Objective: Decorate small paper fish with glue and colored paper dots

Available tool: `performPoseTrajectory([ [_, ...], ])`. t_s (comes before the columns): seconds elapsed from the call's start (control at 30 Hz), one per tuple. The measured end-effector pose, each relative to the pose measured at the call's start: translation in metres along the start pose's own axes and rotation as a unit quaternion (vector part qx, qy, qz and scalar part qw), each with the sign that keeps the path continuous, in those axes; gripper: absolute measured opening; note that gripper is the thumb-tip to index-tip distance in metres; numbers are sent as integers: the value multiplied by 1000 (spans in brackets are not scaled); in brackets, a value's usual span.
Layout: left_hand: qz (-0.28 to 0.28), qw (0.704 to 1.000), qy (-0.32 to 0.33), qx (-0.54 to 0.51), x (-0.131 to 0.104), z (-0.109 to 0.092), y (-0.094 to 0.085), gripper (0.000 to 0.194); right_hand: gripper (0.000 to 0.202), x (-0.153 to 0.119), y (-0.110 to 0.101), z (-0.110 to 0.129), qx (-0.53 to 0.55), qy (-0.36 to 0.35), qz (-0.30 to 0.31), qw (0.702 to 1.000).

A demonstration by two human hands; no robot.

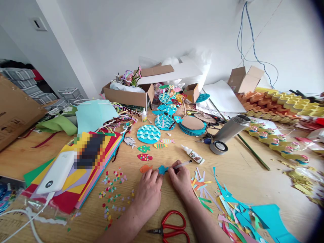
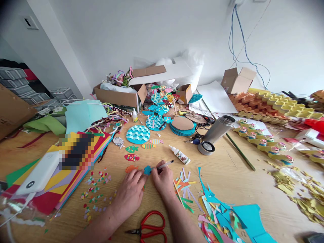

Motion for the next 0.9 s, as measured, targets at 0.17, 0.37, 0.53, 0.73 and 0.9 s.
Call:
performPoseTrajectory([
  [0.17,0,1000,-1,3,0,0,1,42,16,0,0,0,7,1,-9,1000],
  [0.37,2,1000,-1,3,0,0,0,41,16,0,0,-1,13,1,-9,1000],
  [0.53,1,1000,0,3,0,0,0,42,16,-1,1,-2,7,3,-3,1000],
  [0.73,0,1000,4,4,0,0,1,41,15,-1,1,-1,8,0,7,1000],
  [0.9,1,1000,2,7,0,0,1,40,16,-1,0,0,8,3,0,1000],
])
Point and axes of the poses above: each hand's wrist, its own x-axis towards the middle knuckle, its own y-axis out of the palm, z = x × y, the point moved 3 cm from there along x, towards the middle knuckle, and after that the axes turned 10 degrees about -y, right-handed, at the moved point
